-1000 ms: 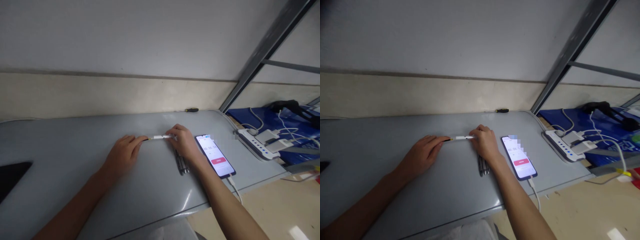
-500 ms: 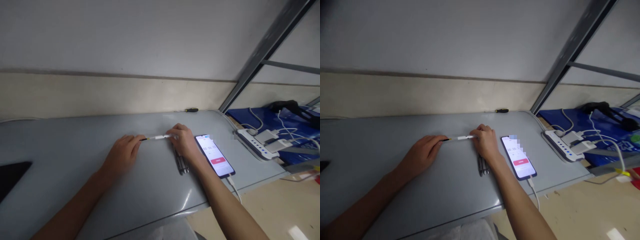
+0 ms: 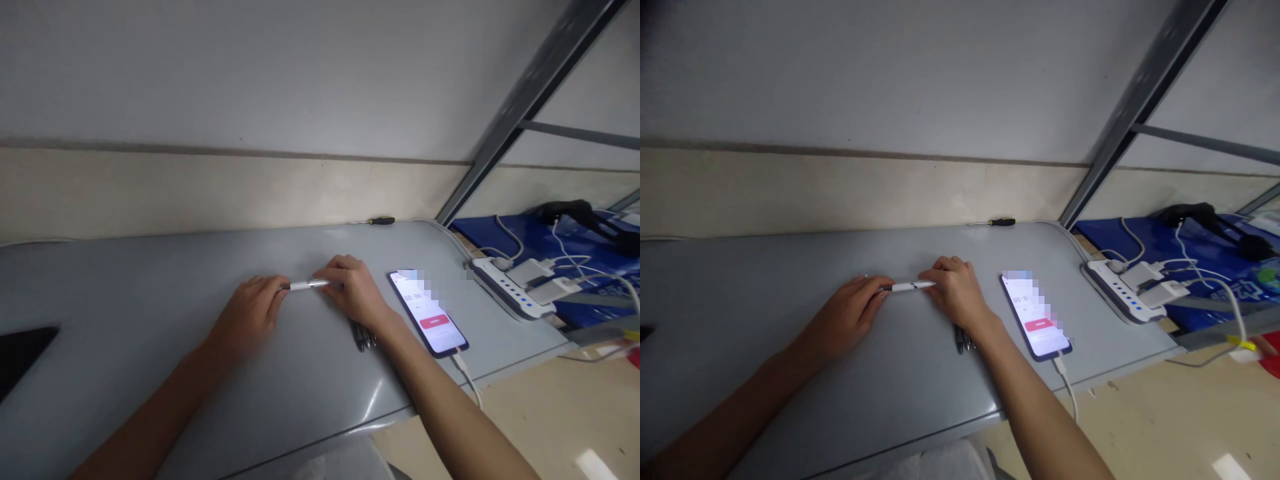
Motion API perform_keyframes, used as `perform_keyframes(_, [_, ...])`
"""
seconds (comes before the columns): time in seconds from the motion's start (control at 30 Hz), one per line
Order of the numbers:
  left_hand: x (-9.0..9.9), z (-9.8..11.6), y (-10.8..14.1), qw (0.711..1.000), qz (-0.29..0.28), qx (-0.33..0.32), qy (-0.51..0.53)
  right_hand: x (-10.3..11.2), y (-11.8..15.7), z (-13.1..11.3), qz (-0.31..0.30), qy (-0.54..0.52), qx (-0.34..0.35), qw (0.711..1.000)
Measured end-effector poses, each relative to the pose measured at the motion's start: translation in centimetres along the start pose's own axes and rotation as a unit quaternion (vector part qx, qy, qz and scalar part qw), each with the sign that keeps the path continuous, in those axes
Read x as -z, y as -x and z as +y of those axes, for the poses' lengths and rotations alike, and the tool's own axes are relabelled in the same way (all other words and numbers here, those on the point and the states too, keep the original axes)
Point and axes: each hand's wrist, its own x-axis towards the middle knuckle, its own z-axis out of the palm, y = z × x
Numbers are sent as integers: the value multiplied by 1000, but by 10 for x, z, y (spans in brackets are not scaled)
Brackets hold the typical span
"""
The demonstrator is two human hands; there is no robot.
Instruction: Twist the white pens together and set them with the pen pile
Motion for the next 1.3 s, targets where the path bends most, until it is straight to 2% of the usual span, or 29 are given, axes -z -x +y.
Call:
perform_keyframes(0.13, [2, -3, 1, 1000, -3, -13, -12, 4, -1, -4, 7, -88, -6, 996])
perform_keyframes(0.27, [5, -3, 1, 1000, 22, -20, 0, 9, -1, -9, -7, -173, -44, 984])
perform_keyframes(0.4, [9, 0, 0, 999, 25, -29, -2, 11, -2, -9, -40, -219, -86, 971])
perform_keyframes(0.57, [10, 0, -1, 999, 35, -21, -6, 15, -3, -10, -34, -287, -98, 952])
perform_keyframes(0.73, [9, -2, -1, 999, 34, -40, 16, 17, -3, -11, -52, -262, -150, 952])
perform_keyframes(0.87, [11, -1, -1, 999, 40, -22, 7, 17, -2, -8, -30, -300, -134, 944])
perform_keyframes(1.07, [11, -2, -1, 999, 33, -24, 20, 18, -2, -7, -78, -281, -187, 938])
perform_keyframes(1.2, [9, -4, -2, 999, 41, -31, 8, 17, -2, -6, -60, -294, -144, 943])
perform_keyframes(1.3, [9, -4, -2, 999, 32, -43, -4, 15, -2, -5, -76, -253, -174, 949])
